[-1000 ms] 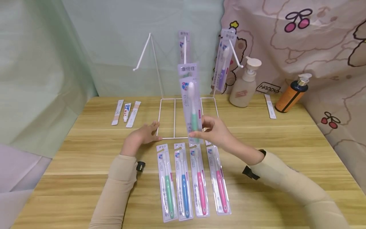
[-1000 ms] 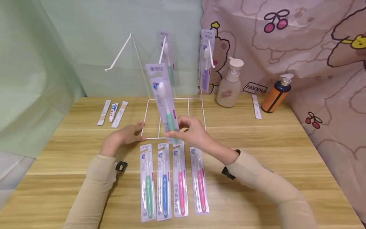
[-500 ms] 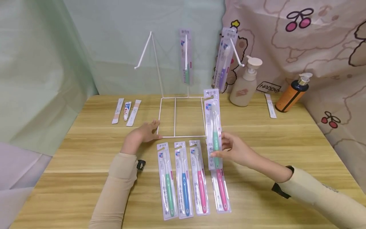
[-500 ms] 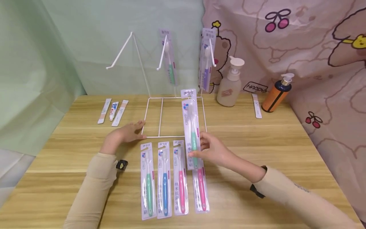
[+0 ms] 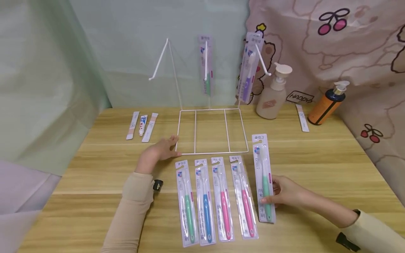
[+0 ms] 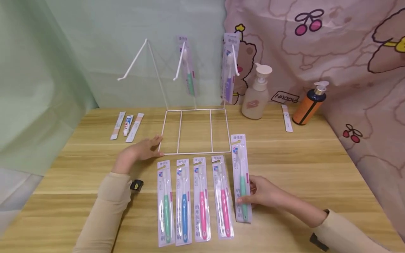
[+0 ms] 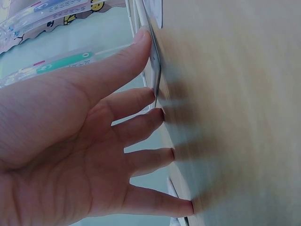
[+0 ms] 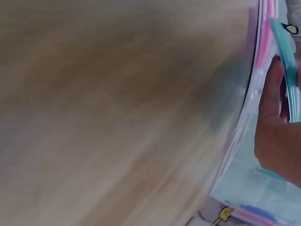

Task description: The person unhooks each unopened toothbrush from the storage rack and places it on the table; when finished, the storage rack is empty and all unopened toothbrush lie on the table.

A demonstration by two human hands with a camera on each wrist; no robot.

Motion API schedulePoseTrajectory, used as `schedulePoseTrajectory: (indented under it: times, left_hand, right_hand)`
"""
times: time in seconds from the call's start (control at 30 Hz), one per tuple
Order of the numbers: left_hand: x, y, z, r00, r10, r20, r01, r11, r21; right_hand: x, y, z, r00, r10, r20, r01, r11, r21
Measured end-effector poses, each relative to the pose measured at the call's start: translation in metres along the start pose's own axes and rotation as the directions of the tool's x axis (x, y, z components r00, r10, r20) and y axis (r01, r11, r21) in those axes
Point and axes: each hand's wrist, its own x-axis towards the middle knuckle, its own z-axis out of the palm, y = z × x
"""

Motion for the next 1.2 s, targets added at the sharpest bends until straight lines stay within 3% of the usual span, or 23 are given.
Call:
schedulePoseTrajectory:
  times: [0.17,0.43,0.6,0.83,1.03,1.2]
  left_hand:
    - [0.002,0.001,0.001,1.000,-0.011,0.002,0.011,1.000,-0.008]
    - [0.002,0.002,0.001,1.000,-0.019,-0.004,0.019,1.000,0.004]
    - [0.001,0.002,0.000,1.000,-0.024,-0.001,0.024,1.000,0.008]
    - [-0.001,0.002,0.000,0.999,-0.034,0.005,0.034,0.999,-0.009]
    - [0.000,0.001,0.000,1.000,-0.026,0.007,0.026,1.000,-0.008]
    - [0.001,0.000,0.000,1.000,-0.028,0.006,0.028,1.000,-0.004]
  right_hand:
    - [-0.007,0.013,-0.003,0.997,0.049,0.061,-0.052,0.997,0.049]
    - [-0.010,0.019,0.000,0.990,0.103,0.092,-0.113,0.987,0.111]
    - [-0.009,0.021,0.002,0.985,0.146,0.096,-0.155,0.984,0.091]
    - [-0.009,0.017,0.003,0.987,0.152,0.055,-0.144,0.982,-0.126]
    - [-0.010,0.007,0.005,0.995,0.087,0.054,-0.063,0.936,-0.347]
    - [-0.010,0.002,0.008,0.995,0.075,0.067,-0.041,0.911,-0.410]
